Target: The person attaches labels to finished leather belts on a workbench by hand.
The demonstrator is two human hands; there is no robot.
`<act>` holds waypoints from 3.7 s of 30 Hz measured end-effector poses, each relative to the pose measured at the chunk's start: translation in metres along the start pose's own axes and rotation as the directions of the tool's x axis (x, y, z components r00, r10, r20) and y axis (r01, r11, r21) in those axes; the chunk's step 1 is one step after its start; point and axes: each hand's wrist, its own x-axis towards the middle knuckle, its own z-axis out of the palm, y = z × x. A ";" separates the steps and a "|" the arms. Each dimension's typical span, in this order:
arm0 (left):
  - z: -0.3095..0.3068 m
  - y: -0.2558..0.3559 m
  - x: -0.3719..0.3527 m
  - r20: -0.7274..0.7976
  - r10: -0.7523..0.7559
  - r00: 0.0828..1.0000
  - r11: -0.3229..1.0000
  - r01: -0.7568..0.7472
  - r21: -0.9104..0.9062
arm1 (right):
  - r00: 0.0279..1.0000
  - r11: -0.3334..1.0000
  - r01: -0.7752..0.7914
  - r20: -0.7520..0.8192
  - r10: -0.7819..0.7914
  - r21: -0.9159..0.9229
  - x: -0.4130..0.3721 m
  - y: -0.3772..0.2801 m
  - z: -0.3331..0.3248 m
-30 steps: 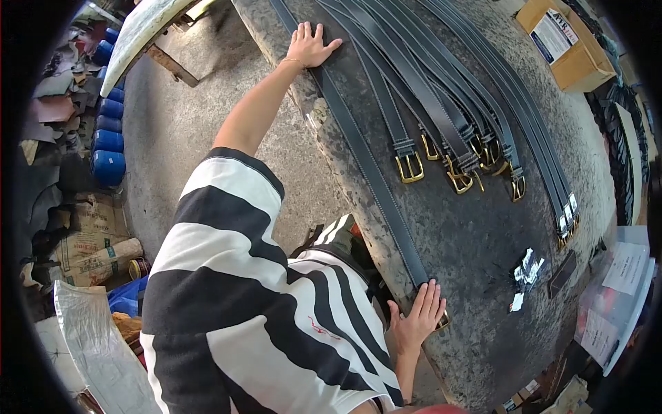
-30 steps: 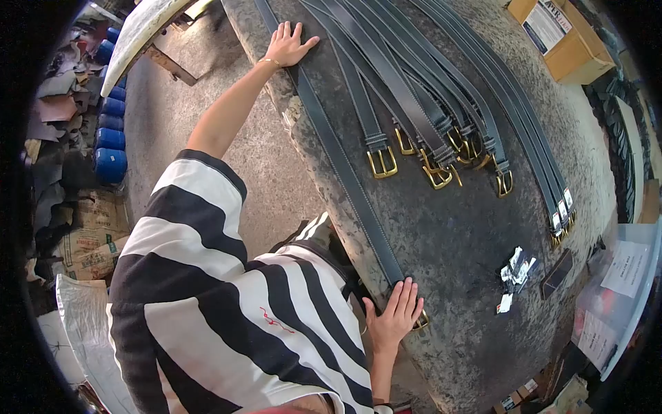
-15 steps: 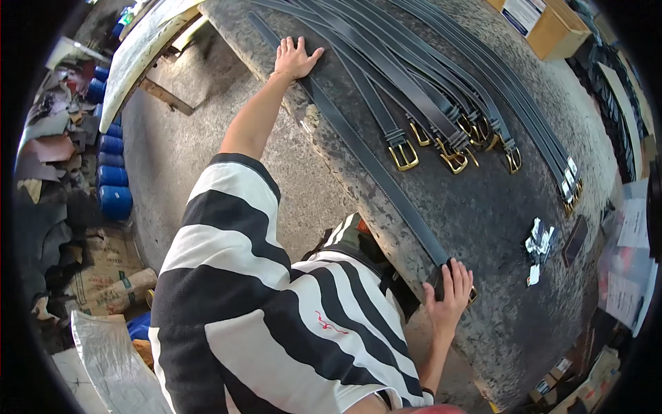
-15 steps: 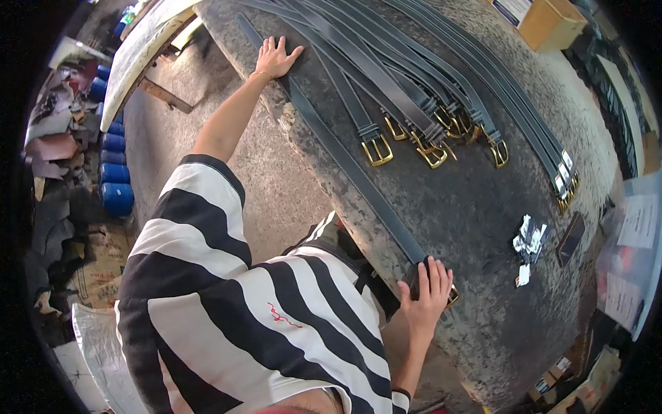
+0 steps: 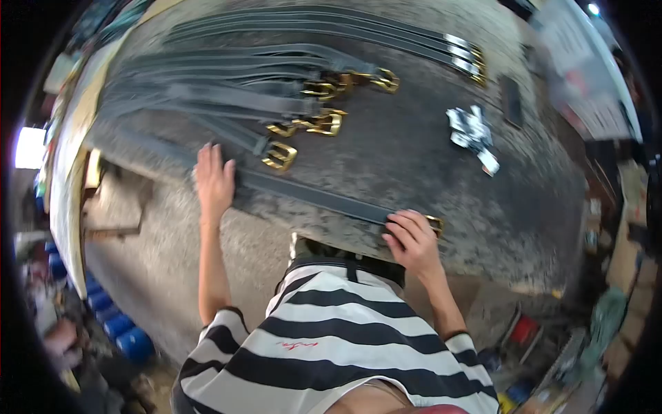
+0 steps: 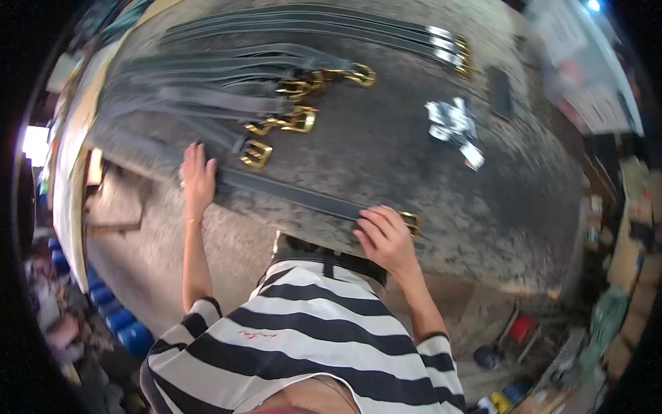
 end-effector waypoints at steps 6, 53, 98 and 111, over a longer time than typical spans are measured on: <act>-0.002 -0.002 0.001 0.145 -0.063 0.987 0.992 0.045 0.121 | 0.998 0.999 -0.033 -0.055 0.031 -0.020 -0.003 -0.003 0.005; -0.011 0.234 -0.079 -0.034 0.459 0.888 0.521 -0.300 -0.799 | 0.956 0.903 -0.283 -0.176 0.236 -0.324 -0.057 0.088 -0.092; -0.035 0.265 -0.025 0.423 0.654 0.627 0.372 0.220 -0.902 | 0.702 0.686 -0.514 -0.207 0.681 0.514 -0.013 -0.028 -0.044; -0.033 0.243 -0.033 0.237 0.564 0.791 0.606 -0.201 -0.770 | 0.867 0.873 -0.483 -0.178 0.465 -0.074 -0.017 -0.026 0.003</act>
